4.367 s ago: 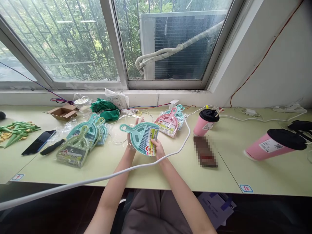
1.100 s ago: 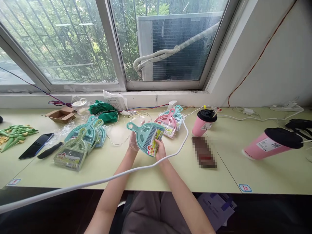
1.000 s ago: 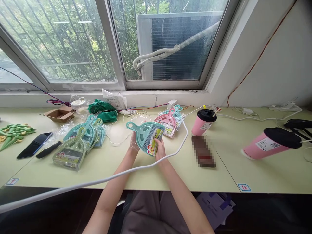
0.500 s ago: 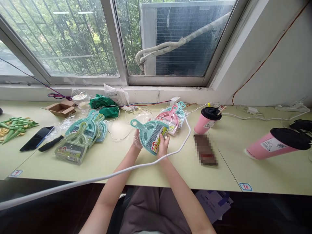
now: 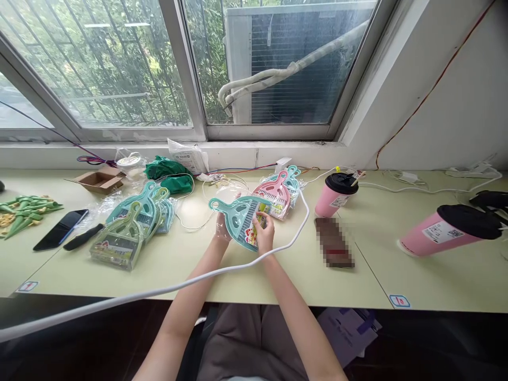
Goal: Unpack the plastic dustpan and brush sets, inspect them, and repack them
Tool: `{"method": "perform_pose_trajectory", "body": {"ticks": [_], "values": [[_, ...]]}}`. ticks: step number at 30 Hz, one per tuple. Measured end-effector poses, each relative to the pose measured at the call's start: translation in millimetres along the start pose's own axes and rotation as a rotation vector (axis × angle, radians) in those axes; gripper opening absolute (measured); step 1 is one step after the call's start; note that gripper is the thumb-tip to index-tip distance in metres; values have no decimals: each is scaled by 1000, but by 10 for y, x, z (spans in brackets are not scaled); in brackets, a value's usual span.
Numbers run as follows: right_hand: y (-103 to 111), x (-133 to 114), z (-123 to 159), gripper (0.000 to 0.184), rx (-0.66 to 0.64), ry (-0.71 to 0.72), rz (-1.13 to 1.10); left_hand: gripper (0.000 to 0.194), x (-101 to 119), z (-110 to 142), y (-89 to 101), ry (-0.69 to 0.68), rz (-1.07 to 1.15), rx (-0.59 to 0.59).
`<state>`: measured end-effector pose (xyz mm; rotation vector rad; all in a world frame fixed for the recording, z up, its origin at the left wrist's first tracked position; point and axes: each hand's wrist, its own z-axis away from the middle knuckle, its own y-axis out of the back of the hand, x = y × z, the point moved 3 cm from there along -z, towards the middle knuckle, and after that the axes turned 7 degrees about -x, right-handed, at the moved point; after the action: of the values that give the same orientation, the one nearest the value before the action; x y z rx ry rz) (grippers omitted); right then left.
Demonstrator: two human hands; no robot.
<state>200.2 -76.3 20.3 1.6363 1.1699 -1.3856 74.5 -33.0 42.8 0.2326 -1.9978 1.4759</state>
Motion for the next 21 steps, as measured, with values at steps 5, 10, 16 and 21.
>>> {"method": "perform_pose_trajectory", "body": {"ticks": [5, 10, 16, 21], "values": [[-36, -104, -8, 42, -174, 49, -19, 56, 109, 8, -4, -34, -18, -34], [-41, -186, 6, 47, -303, 42, -134, 56, 154, 41, -21, -37, 10, -37], [-27, -223, 17, 55, -288, 51, -133, 64, 112, 27, 61, -22, 24, 12], [4, -264, 31, 56, -226, 71, -47, 58, -32, 17, 318, 68, 55, 144]]}}
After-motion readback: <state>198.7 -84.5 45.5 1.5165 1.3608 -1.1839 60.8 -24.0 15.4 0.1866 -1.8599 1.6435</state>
